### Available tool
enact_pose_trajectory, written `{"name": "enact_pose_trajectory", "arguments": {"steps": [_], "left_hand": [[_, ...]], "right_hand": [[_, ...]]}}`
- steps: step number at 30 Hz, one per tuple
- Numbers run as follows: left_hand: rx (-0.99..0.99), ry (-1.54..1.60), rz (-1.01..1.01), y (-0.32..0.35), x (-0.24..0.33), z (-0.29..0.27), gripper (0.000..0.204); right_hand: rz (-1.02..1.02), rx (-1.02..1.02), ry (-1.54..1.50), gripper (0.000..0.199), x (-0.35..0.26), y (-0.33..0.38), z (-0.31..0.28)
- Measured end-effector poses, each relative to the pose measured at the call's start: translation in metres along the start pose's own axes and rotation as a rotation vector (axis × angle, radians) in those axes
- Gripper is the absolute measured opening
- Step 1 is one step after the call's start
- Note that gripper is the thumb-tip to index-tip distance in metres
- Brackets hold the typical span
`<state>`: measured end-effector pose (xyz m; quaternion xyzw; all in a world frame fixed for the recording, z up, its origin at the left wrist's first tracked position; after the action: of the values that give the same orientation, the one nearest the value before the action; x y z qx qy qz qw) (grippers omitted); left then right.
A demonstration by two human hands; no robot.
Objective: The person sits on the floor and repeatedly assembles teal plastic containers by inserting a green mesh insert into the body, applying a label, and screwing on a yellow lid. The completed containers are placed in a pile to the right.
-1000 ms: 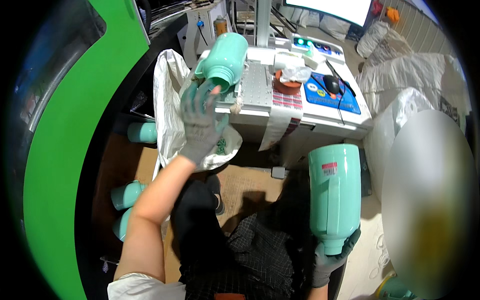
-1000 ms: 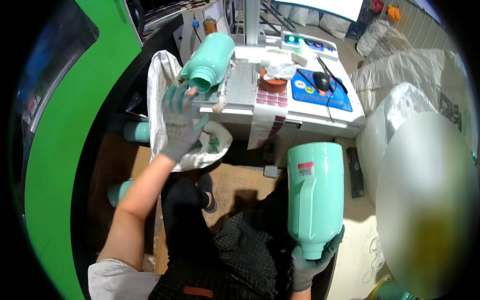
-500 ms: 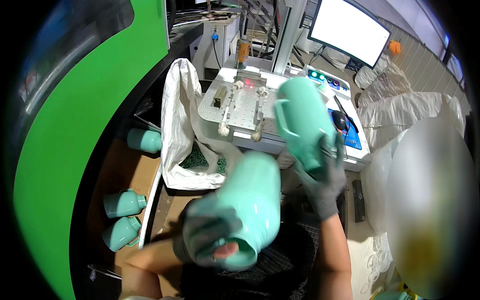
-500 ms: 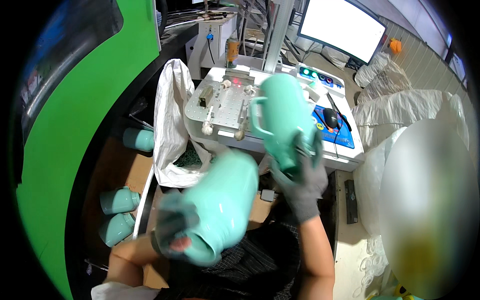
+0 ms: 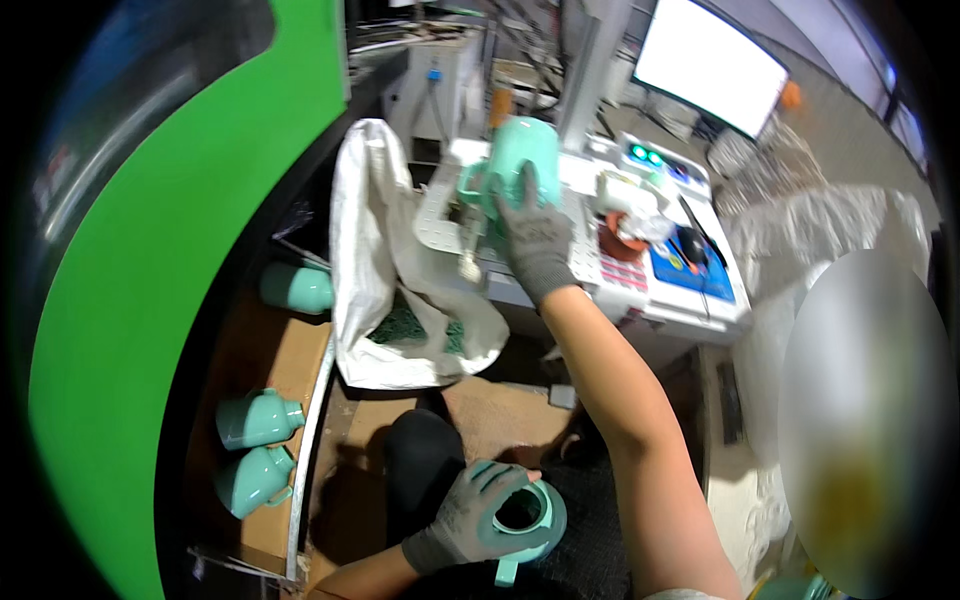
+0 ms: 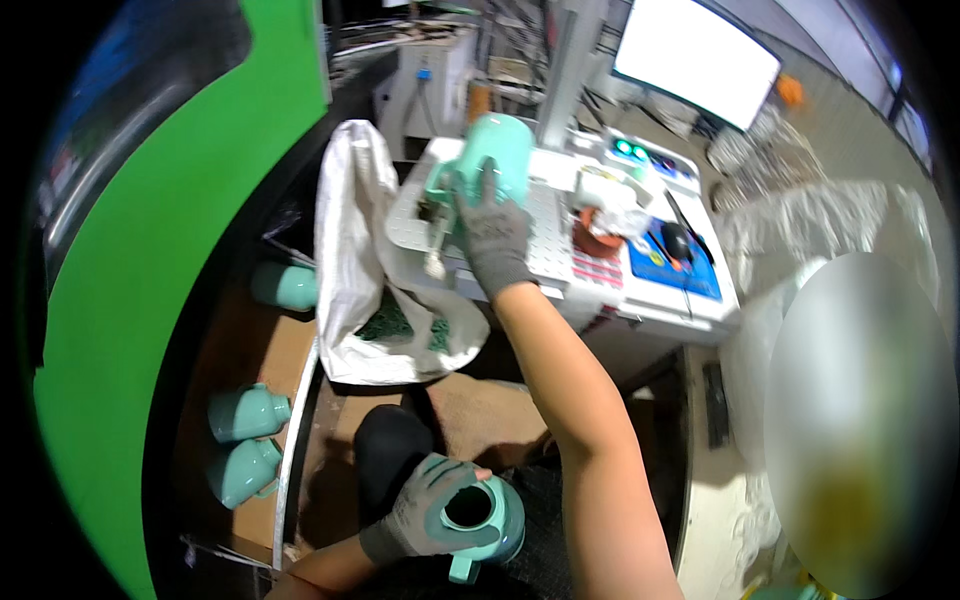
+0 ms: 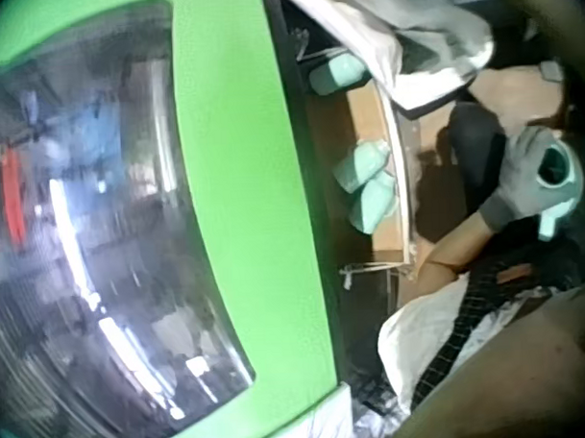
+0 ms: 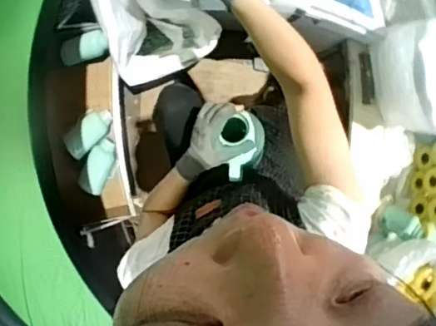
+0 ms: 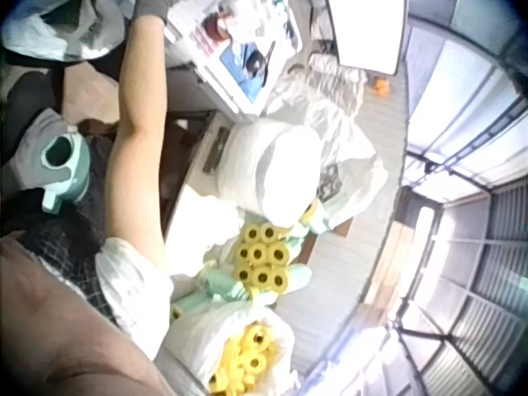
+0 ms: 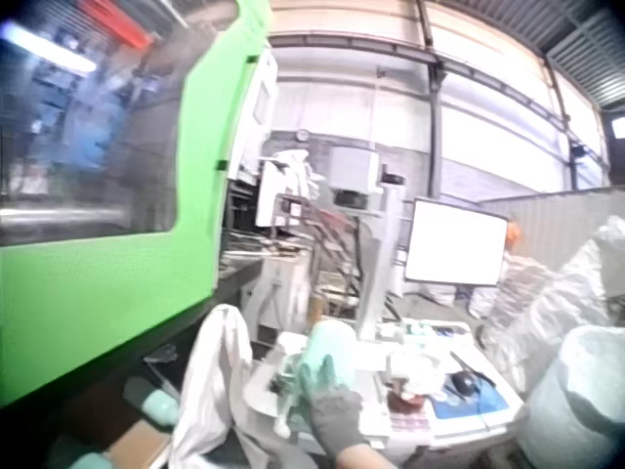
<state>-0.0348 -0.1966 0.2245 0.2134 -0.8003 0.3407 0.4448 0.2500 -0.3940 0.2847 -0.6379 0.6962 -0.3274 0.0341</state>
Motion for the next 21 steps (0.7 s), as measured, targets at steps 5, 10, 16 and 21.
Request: {"name": "enact_pose_trajectory", "arguments": {"steps": [5,10,16,21], "left_hand": [[0.005,0.045,0.023,-0.001,0.005,0.004,0.071],[0.046,0.199,-0.016,0.002,-0.001,0.025,0.072],[-0.071,0.588,-0.183,-0.008,-0.049,0.027,0.074],[-0.195,0.317,-0.208,-0.03,-0.026,0.042,0.072]], "right_hand": [[0.001,0.005,-0.228,0.079,-0.014,0.037,-0.018],[0.081,0.364,-0.646,0.065,0.063,0.238,-0.048],[0.611,-0.01,-0.306,0.045,0.167,0.463,-0.097],[0.827,0.137,0.095,0.039,0.276,0.534,-0.271]]}}
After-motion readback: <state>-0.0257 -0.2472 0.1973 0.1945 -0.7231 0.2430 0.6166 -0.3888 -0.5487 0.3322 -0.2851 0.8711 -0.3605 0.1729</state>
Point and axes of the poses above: each hand's wrist, its own y-axis away from the middle knuckle, its own z-axis out of the palm, x = y × z, the point moved 3 cm from there along -y, towards the middle knuckle, and after that the axes turned 11 degrees about y, right-handed, at the moved point
